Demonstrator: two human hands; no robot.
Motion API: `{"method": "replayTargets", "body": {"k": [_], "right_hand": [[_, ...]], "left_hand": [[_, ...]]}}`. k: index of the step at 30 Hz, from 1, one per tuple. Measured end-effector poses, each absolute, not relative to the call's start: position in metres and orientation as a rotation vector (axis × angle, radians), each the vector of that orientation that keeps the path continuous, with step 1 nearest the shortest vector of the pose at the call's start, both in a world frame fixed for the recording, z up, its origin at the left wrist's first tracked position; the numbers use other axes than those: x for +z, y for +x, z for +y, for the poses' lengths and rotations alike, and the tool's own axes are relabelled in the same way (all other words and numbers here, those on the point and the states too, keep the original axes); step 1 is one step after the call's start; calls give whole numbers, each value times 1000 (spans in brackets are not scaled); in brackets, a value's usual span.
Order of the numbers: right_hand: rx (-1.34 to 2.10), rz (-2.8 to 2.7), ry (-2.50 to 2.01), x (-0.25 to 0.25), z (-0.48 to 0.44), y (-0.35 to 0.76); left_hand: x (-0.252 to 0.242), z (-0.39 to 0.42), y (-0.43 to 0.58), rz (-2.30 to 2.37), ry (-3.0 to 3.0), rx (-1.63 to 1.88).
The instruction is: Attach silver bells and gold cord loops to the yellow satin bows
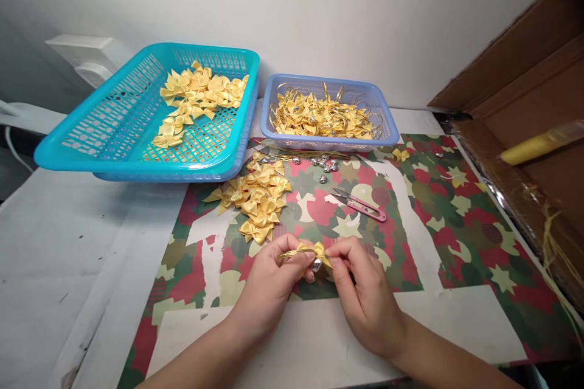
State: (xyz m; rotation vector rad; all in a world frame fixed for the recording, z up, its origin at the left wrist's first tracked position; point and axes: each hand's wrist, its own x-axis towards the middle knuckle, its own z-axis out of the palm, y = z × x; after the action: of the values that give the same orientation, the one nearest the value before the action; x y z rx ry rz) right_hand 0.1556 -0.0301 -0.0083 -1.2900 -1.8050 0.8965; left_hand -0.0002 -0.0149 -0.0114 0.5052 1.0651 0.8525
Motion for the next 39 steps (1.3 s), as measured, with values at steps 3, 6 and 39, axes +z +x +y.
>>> {"method": "replayTargets", "body": {"k": [3, 6, 39], "right_hand": [[1011, -1749, -1300, -9, -30, 156], [1154, -1658, -1320, -9, -30, 155], [1357, -1481, -1309, -1, -17, 157]], "left_hand": [[-11, -15, 0, 1064, 514, 852], [-11, -15, 0, 1071, 512, 842], [-6, -13, 1, 980, 570, 988]]}}
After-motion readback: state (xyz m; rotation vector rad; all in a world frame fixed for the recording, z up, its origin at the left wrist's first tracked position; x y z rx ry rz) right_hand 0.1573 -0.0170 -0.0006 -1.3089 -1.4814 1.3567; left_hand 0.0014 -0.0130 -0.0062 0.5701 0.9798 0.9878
